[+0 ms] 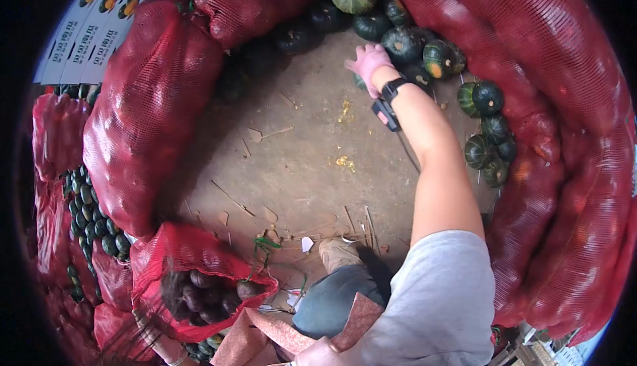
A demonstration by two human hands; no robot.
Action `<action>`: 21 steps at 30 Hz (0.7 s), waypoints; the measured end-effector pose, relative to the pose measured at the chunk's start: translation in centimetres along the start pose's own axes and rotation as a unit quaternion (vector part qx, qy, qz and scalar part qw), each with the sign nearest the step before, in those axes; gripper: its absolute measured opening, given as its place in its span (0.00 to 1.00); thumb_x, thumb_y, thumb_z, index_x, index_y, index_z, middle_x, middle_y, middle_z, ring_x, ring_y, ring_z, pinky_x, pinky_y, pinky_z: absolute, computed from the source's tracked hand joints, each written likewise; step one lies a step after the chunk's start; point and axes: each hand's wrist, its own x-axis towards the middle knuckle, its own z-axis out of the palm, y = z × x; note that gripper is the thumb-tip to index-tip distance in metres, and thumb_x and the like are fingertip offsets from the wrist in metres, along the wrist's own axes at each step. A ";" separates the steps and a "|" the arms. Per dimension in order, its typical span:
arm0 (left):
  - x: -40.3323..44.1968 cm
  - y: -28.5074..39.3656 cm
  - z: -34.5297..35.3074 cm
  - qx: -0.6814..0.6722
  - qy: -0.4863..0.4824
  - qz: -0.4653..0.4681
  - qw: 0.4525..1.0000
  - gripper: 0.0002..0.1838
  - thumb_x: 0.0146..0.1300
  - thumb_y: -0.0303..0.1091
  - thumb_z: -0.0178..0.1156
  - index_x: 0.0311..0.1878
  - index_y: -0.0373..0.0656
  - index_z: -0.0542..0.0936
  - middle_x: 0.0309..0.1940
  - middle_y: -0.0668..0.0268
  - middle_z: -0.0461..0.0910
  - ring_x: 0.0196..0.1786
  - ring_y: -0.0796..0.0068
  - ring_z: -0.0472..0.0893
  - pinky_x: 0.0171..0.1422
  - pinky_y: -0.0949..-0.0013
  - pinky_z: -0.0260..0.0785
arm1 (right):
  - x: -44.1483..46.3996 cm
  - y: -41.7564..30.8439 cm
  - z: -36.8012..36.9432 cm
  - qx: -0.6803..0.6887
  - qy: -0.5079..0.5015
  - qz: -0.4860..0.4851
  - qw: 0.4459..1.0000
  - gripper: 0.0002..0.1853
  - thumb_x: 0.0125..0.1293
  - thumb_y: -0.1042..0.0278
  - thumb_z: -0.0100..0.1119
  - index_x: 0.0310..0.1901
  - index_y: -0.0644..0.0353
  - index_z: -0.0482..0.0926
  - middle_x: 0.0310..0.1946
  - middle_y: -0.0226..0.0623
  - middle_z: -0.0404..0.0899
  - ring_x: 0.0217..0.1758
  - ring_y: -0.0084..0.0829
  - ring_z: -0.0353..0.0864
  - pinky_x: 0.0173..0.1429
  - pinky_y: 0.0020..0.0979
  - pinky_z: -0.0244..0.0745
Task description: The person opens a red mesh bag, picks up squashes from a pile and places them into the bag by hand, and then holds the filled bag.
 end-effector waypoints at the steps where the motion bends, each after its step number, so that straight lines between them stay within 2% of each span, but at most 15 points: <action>1: 0.0 -1.0 -0.6 0.007 -0.013 0.025 1.000 0.30 0.67 0.55 0.44 0.59 0.38 0.69 0.27 0.72 0.61 0.26 0.82 0.59 0.27 0.76 0.48 | -0.2 0.2 0.9 0.012 0.022 -0.007 1.000 0.49 0.31 0.58 0.76 0.62 0.41 0.64 0.57 0.41 0.64 0.61 0.43 0.64 0.60 0.38 0.65; 2: -0.2 -0.8 -0.6 0.013 -0.026 0.051 0.998 0.31 0.67 0.58 0.44 0.58 0.39 0.71 0.20 0.76 0.61 0.18 0.86 0.58 0.19 0.79 0.47 | -0.6 0.2 1.1 0.023 0.043 -0.014 0.999 0.49 0.31 0.57 0.76 0.62 0.41 0.64 0.57 0.42 0.64 0.61 0.43 0.65 0.59 0.38 0.65; 3: -1.8 3.0 0.2 -0.007 -0.041 -0.023 0.999 0.31 0.67 0.58 0.45 0.58 0.39 0.70 0.19 0.76 0.61 0.18 0.86 0.58 0.19 0.80 0.47 | -1.4 -0.3 0.8 0.081 0.042 0.004 0.996 0.47 0.33 0.54 0.72 0.62 0.44 0.64 0.54 0.43 0.64 0.58 0.45 0.64 0.60 0.41 0.65; 5: -2.6 4.3 0.4 -0.035 -0.058 -0.100 0.993 0.32 0.66 0.59 0.46 0.59 0.40 0.69 0.19 0.76 0.62 0.18 0.86 0.58 0.19 0.80 0.48 | -4.3 -3.8 0.1 0.418 0.113 0.073 0.898 0.41 0.35 0.56 0.73 0.55 0.49 0.64 0.50 0.44 0.67 0.52 0.43 0.71 0.52 0.44 0.72; 6: -2.6 3.8 0.6 -0.040 -0.062 -0.106 0.992 0.32 0.66 0.59 0.46 0.59 0.40 0.69 0.19 0.76 0.62 0.18 0.86 0.58 0.19 0.80 0.48 | -6.3 -6.5 -0.6 0.655 0.042 -0.006 0.754 0.38 0.37 0.62 0.72 0.53 0.52 0.64 0.44 0.40 0.70 0.47 0.38 0.73 0.48 0.39 0.75; 7: -2.4 3.4 0.6 -0.058 -0.055 -0.115 0.990 0.33 0.65 0.59 0.46 0.62 0.42 0.67 0.22 0.73 0.64 0.19 0.85 0.60 0.20 0.81 0.49 | -8.4 -10.1 -1.3 0.837 -0.035 -0.077 0.540 0.35 0.39 0.67 0.72 0.50 0.56 0.64 0.38 0.36 0.72 0.43 0.33 0.75 0.43 0.35 0.78; 8: -2.3 3.1 0.1 -0.052 -0.087 -0.101 0.990 0.33 0.65 0.58 0.48 0.64 0.43 0.65 0.24 0.71 0.67 0.20 0.84 0.63 0.21 0.80 0.52 | -10.4 -14.3 -2.2 0.816 -0.045 -0.152 0.556 0.39 0.40 0.66 0.73 0.54 0.56 0.61 0.42 0.39 0.71 0.46 0.33 0.73 0.50 0.36 0.75; 9: -2.0 2.0 0.1 0.014 -0.075 -0.018 0.997 0.32 0.66 0.56 0.46 0.64 0.41 0.64 0.30 0.68 0.67 0.28 0.80 0.63 0.29 0.77 0.53 | -12.1 -18.8 -2.7 0.708 0.131 -0.260 0.644 0.48 0.39 0.65 0.75 0.62 0.55 0.54 0.45 0.41 0.69 0.51 0.33 0.71 0.59 0.39 0.69; 13: 0.2 -4.8 -2.0 0.291 0.003 0.304 0.907 0.28 0.70 0.45 0.41 0.65 0.34 0.62 0.57 0.56 0.64 0.59 0.66 0.62 0.61 0.66 0.55 | -6.7 -22.3 5.3 0.523 0.494 -0.125 0.683 0.43 0.47 0.55 0.69 0.63 0.63 0.59 0.55 0.50 0.65 0.56 0.40 0.68 0.59 0.42 0.65; 16: -1.9 -1.1 -0.6 0.136 0.026 0.088 0.986 0.27 0.71 0.41 0.38 0.65 0.31 0.62 0.63 0.53 0.65 0.66 0.64 0.63 0.68 0.63 0.56 | -7.9 -6.4 -7.6 0.611 0.147 0.165 0.760 0.36 0.47 0.50 0.68 0.54 0.65 0.69 0.48 0.53 0.72 0.53 0.45 0.70 0.57 0.42 0.66; 17: -0.9 -1.0 -0.6 0.047 0.000 0.068 0.997 0.26 0.71 0.41 0.38 0.63 0.31 0.64 0.61 0.51 0.68 0.63 0.64 0.67 0.67 0.66 0.56 | -3.9 -1.9 -4.7 0.436 0.201 0.210 0.852 0.37 0.46 0.50 0.67 0.55 0.65 0.68 0.49 0.54 0.72 0.54 0.46 0.70 0.58 0.43 0.67; 18: -1.1 -0.6 -1.2 0.102 -0.012 0.082 0.991 0.24 0.71 0.40 0.39 0.61 0.30 0.67 0.58 0.51 0.71 0.59 0.65 0.70 0.65 0.68 0.58 | -2.2 2.3 -1.2 0.326 0.221 0.229 0.890 0.38 0.45 0.50 0.67 0.56 0.64 0.68 0.51 0.54 0.71 0.55 0.47 0.70 0.58 0.43 0.67; 19: -0.6 -1.4 -1.6 0.045 0.019 -0.022 0.999 0.23 0.70 0.38 0.41 0.59 0.30 0.69 0.56 0.52 0.73 0.56 0.66 0.73 0.64 0.69 0.60 | 0.5 6.1 1.8 0.285 0.205 0.216 0.911 0.39 0.45 0.50 0.67 0.57 0.64 0.67 0.53 0.55 0.70 0.57 0.48 0.69 0.59 0.43 0.67; 20: -0.3 -5.7 -2.9 0.292 0.039 0.209 0.932 0.21 0.69 0.37 0.44 0.57 0.30 0.71 0.55 0.52 0.74 0.57 0.66 0.73 0.63 0.67 0.61 | 2.9 10.0 5.2 0.282 0.186 0.181 0.924 0.41 0.44 0.50 0.67 0.58 0.63 0.66 0.54 0.56 0.69 0.58 0.49 0.69 0.59 0.43 0.67; 21: -0.9 -1.3 -1.8 0.097 0.005 0.098 0.990 0.23 0.71 0.39 0.43 0.60 0.32 0.69 0.54 0.60 0.74 0.56 0.72 0.71 0.62 0.70 0.61 | 5.7 13.1 8.9 0.285 0.176 0.130 0.933 0.42 0.43 0.50 0.67 0.59 0.63 0.65 0.56 0.56 0.69 0.59 0.51 0.69 0.60 0.43 0.67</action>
